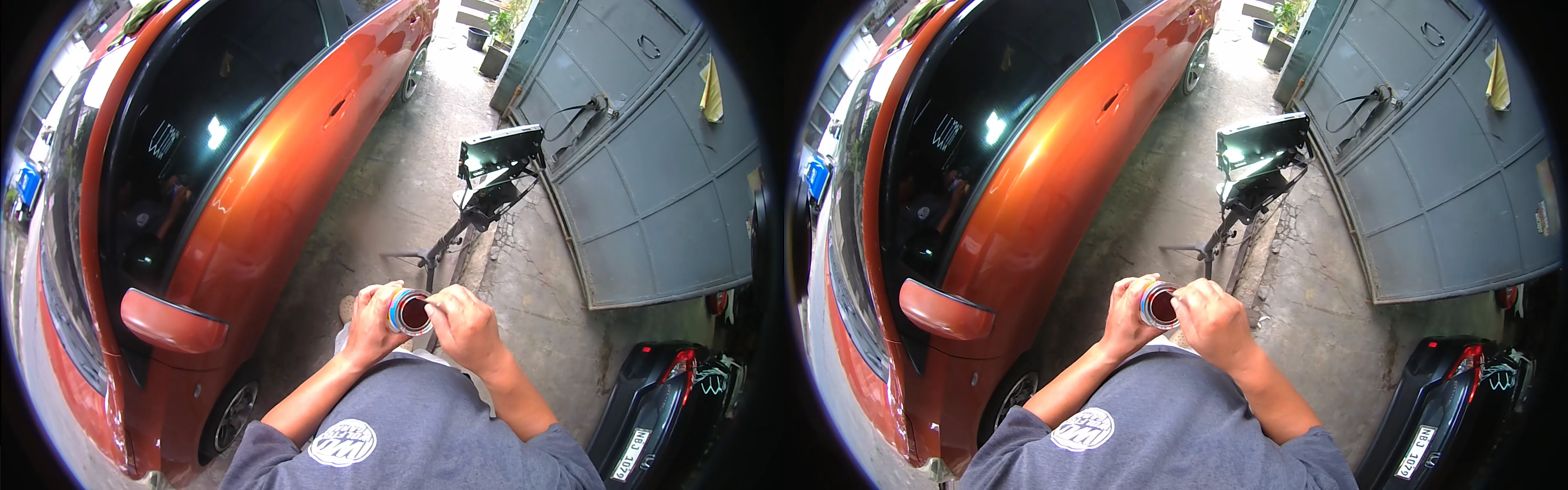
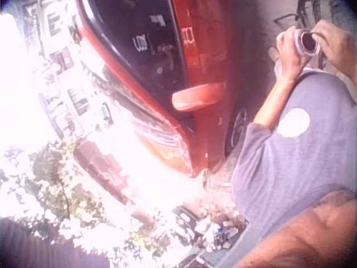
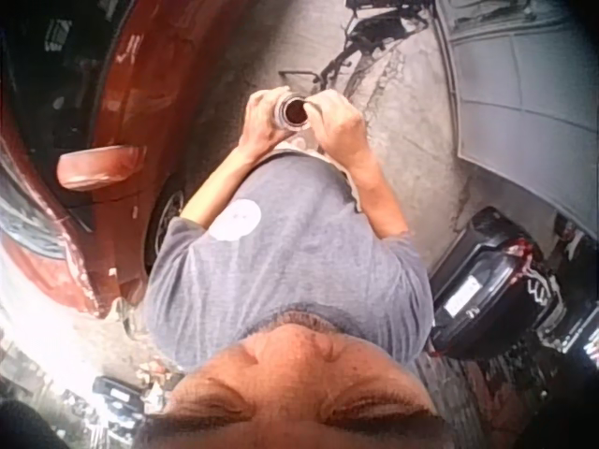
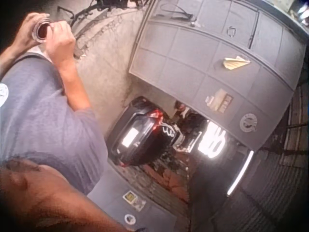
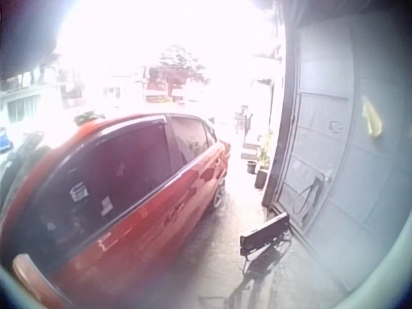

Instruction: The person cleans a scratch on the side of a red car with a cloth and then applies red paint to the scratch using a small brush. The person moves a light stand to better illuminate the area and continues to apply paint to the scratch. Finally, the person walks into a garage and places the paint can on a table.

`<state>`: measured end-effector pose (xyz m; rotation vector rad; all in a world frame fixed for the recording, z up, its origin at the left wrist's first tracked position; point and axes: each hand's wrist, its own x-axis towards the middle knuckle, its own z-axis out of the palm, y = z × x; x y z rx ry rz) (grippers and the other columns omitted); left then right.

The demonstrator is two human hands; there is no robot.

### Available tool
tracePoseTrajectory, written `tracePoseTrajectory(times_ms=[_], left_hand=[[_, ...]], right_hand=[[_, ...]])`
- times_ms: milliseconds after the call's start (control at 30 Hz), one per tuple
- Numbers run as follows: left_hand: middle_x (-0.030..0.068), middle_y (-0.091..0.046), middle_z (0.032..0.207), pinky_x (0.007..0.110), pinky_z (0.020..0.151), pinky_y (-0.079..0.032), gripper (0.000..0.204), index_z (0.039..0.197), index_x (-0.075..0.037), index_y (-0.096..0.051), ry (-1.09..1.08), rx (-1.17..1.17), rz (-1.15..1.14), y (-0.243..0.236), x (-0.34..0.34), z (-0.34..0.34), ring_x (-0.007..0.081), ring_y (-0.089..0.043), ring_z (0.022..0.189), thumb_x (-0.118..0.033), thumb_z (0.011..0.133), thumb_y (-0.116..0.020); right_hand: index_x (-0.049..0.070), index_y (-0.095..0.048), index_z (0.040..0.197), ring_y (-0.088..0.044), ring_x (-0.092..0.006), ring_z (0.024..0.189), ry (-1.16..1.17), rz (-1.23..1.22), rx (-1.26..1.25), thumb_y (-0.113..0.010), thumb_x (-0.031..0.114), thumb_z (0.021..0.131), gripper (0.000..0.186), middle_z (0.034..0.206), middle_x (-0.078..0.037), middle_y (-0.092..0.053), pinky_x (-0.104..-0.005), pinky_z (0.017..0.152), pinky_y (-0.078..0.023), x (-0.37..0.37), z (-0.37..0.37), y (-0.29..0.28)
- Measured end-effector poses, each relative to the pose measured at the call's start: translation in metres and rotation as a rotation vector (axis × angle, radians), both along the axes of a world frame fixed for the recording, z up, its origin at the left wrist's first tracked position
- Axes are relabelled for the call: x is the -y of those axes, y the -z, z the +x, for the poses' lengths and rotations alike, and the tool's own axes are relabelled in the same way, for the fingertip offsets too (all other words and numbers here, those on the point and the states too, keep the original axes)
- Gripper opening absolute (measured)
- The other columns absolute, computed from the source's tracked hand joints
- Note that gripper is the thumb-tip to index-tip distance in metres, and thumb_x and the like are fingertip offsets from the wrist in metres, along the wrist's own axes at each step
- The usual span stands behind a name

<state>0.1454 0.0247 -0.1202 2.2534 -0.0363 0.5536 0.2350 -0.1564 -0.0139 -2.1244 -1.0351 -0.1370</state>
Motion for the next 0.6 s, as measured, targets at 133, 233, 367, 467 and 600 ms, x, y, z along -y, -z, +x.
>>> tracePoseTrajectory(times_ms=[133, 233, 367, 467, 600], left_hand=[[0.0117, -0.065, 0.141, 0.048, 0.107, -0.047, 0.091, 0.144, -0.007, -0.056, -0.035, -0.021, 0.026, 0.006, -0.001, 0.000, 0.0359, -0.057, 0.125, -0.025, 0.065, -0.098], [0.0125, -0.066, 0.136, 0.049, 0.107, -0.046, 0.088, 0.143, -0.007, -0.056, -0.039, -0.057, 0.001, 0.012, -0.003, 0.002, 0.0367, -0.058, 0.123, -0.024, 0.067, -0.096], [0.0129, -0.067, 0.131, 0.048, 0.109, -0.044, 0.081, 0.139, -0.009, -0.057, -0.063, -0.116, -0.074, 0.020, -0.003, -0.005, 0.0362, -0.058, 0.123, -0.019, 0.069, -0.095], [0.0126, -0.067, 0.129, 0.048, 0.109, -0.045, 0.078, 0.137, -0.010, -0.058, -0.068, -0.179, -0.145, 0.024, 0.001, -0.008, 0.0359, -0.057, 0.124, -0.019, 0.069, -0.095], [0.0126, -0.067, 0.127, 0.049, 0.109, -0.045, 0.076, 0.136, -0.012, -0.059, -0.056, -0.213, -0.166, 0.026, 0.003, -0.011, 0.0361, -0.058, 0.123, -0.020, 0.069, -0.095]], right_hand=[[-0.002, -0.070, 0.101, -0.070, -0.0284, 0.081, 0.163, 0.121, -0.519, -0.065, 0.011, 0.103, 0.014, 0.091, -0.015, -0.070, -0.0372, 0.074, -0.056, 0.002, -0.002, 0.029], [-0.003, -0.070, 0.100, -0.068, -0.0190, 0.077, 0.263, 0.255, -0.731, -0.066, 0.011, 0.103, 0.014, 0.089, -0.011, -0.069, -0.0339, 0.071, -0.054, 0.005, -0.008, 0.035], [-0.001, -0.070, 0.099, -0.063, -0.0098, 0.074, 0.319, 0.385, -0.815, -0.066, 0.013, 0.105, 0.015, 0.087, -0.003, -0.067, -0.0268, 0.067, -0.053, 0.022, -0.005, 0.028], [0.002, -0.070, 0.103, -0.064, -0.0078, 0.077, 0.330, 0.464, -0.863, -0.067, 0.016, 0.107, 0.015, 0.088, 0.000, -0.069, -0.0247, 0.067, -0.053, 0.040, 0.001, 0.026], [0.004, -0.068, 0.104, -0.065, -0.0095, 0.075, 0.349, 0.534, -0.876, -0.066, 0.018, 0.107, 0.014, 0.089, -0.003, -0.071, -0.0253, 0.065, -0.053, 0.063, 0.005, 0.033]])
